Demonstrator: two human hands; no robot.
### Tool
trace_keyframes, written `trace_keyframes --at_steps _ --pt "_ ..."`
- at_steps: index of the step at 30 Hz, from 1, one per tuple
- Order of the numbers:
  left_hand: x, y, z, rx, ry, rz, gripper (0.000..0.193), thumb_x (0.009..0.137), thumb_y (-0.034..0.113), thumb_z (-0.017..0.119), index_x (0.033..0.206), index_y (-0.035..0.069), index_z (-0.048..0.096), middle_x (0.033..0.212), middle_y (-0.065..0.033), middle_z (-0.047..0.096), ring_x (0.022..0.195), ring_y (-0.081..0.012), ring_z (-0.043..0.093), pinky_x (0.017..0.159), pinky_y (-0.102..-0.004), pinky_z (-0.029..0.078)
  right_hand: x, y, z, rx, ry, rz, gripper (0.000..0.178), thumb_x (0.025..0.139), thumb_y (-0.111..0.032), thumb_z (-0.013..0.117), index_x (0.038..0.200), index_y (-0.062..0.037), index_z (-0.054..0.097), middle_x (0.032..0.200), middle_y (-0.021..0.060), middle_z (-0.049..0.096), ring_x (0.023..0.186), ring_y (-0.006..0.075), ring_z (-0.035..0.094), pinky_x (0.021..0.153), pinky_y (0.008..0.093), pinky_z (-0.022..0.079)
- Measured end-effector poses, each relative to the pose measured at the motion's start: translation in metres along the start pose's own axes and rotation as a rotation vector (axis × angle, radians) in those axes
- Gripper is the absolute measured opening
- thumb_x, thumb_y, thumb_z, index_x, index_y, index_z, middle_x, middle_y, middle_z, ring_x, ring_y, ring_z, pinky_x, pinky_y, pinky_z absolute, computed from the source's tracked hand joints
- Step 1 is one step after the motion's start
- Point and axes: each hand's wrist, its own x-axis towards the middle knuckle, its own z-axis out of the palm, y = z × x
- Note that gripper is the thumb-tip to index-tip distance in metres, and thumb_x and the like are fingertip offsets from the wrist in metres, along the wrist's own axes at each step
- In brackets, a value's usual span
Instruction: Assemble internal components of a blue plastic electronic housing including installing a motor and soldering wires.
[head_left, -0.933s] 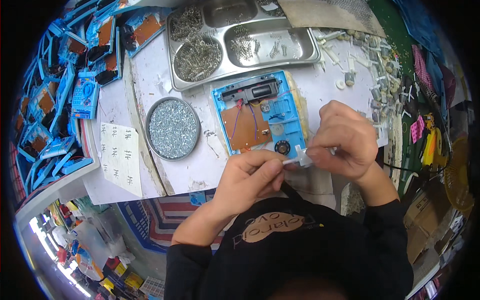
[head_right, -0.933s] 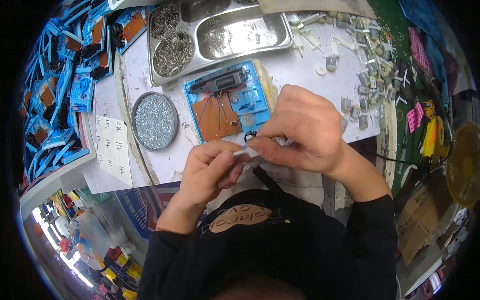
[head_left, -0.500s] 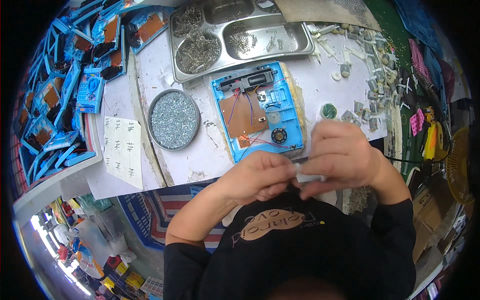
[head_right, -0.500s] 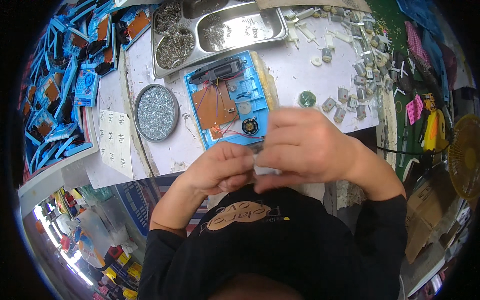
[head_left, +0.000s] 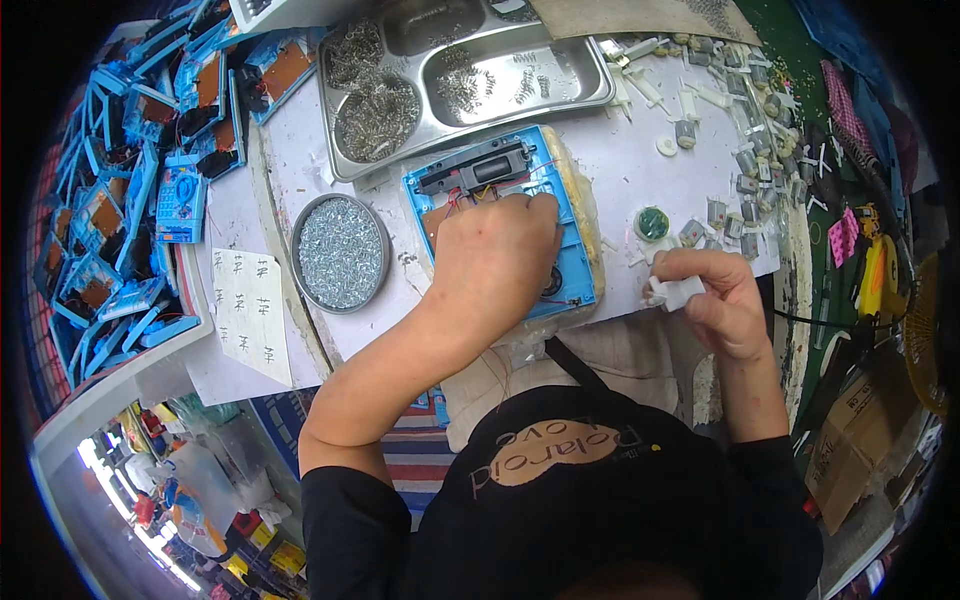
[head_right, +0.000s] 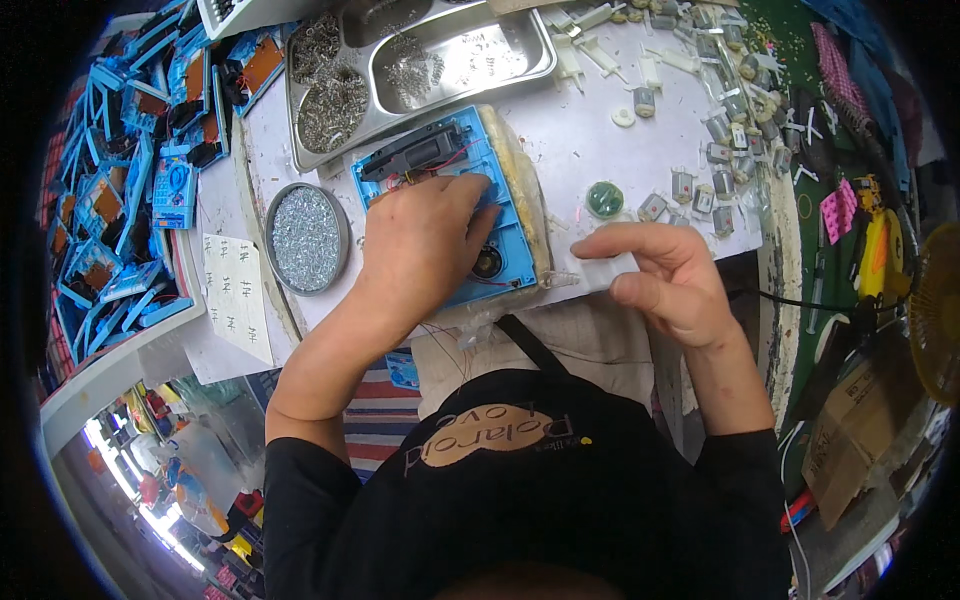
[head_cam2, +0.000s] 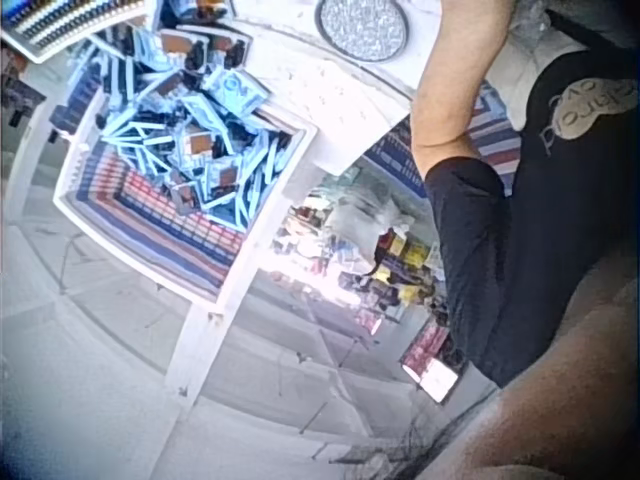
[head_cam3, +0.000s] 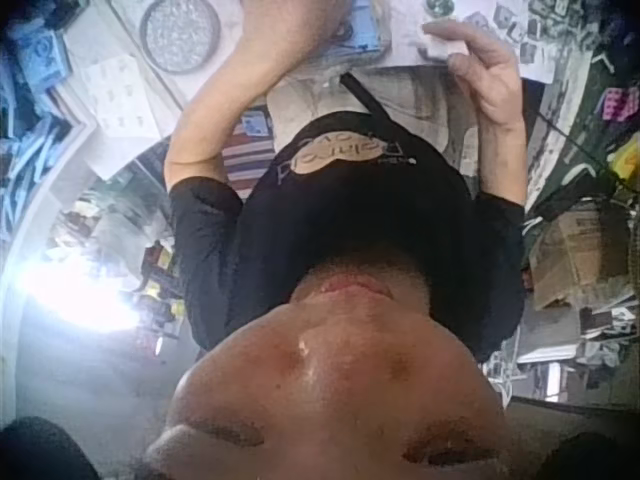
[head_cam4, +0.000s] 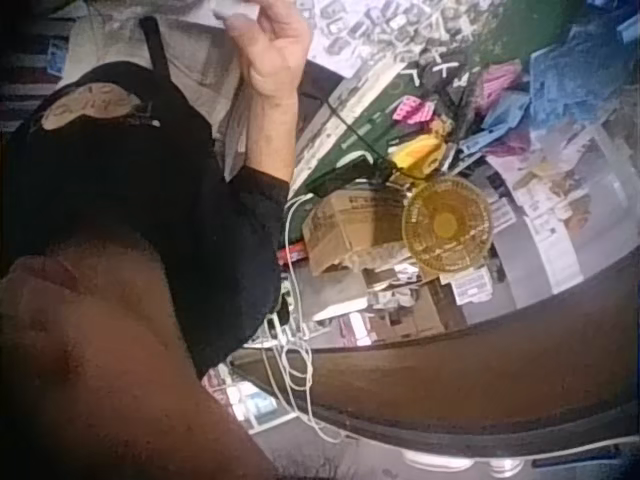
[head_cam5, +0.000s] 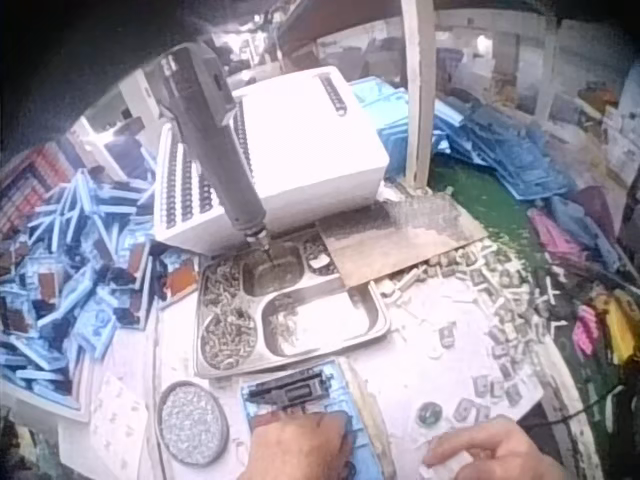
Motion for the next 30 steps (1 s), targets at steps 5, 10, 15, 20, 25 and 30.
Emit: trace_keyframes --at_steps 5,10,15,20,25,30 --pt "-0.006 0.003 0.006 -0.076 0.110 0.001 0.014 0.085 0.019 0.074 0.093 0.009 0.068 0.078 -0.0111 0.069 0.073 -0.0340 0.068 0.068 -0.0453 0.053 0.009 -0.015 -0.007 -0.062 0.029 -0.075 0.049 0.082 -0.016 0.086 0.119 0.0088 0.066 0.105 0.0149 0.073 0.091 0.0173 0.071 0.083 0.0295 0.056" --pt "0.002 0.002 0.011 0.031 0.039 0.029 0.010 0.084 0.014 0.075 0.089 0.008 0.070 0.074 -0.0106 0.067 0.070 -0.0317 0.067 0.062 -0.0413 0.052 0.020 -0.010 -0.011 -0.075 -0.052 -0.122 0.044 0.081 -0.011 0.085 0.117 0.0078 0.066 0.102 0.0138 0.073 0.089 0.0178 0.070 0.082 0.0297 0.056" --pt "-0.019 -0.019 -0.007 -0.509 0.256 -0.022 0.008 0.081 0.005 0.078 0.089 0.005 0.075 0.074 -0.0079 0.066 0.064 -0.0203 0.063 0.057 -0.0322 0.049 0.046 -0.029 0.014 -1.120 -0.099 -0.577 0.032 0.075 -0.005 0.084 0.105 -0.0011 0.073 0.101 0.0110 0.073 0.085 0.0233 0.066 0.079 0.0325 0.052" --pt "-0.044 -0.037 0.017 -0.577 0.526 -0.063 0.014 0.078 -0.002 0.080 0.090 0.002 0.075 0.088 -0.0075 0.065 0.069 -0.0152 0.060 0.058 -0.0265 0.047 0.074 -0.027 0.043 -1.391 -0.218 -0.699 0.030 0.066 -0.007 0.083 0.094 -0.0074 0.073 0.096 0.0063 0.063 0.093 0.0280 0.058 0.077 0.0388 0.050" --pt "-0.041 -0.036 0.027 -0.499 0.655 0.013 0.016 0.078 -0.001 0.081 0.091 0.002 0.073 0.092 -0.0087 0.064 0.073 -0.0183 0.061 0.058 -0.0279 0.047 0.092 -0.027 0.058 -1.513 -0.388 -0.784 0.026 0.068 -0.009 0.083 0.091 -0.0075 0.072 0.095 0.0056 0.063 0.092 0.0278 0.058 0.078 0.0381 0.050" --pt "-0.042 -0.036 0.030 -0.505 0.644 0.028 0.017 0.076 0.000 0.082 0.090 0.004 0.072 0.091 -0.0084 0.064 0.076 -0.0220 0.062 0.062 -0.0312 0.049 0.108 -0.015 0.040 -1.286 -0.441 -0.729 0.023 0.070 -0.010 0.082 0.090 -0.0074 0.072 0.095 0.0057 0.063 0.092 0.0279 0.058 0.078 0.0385 0.050"
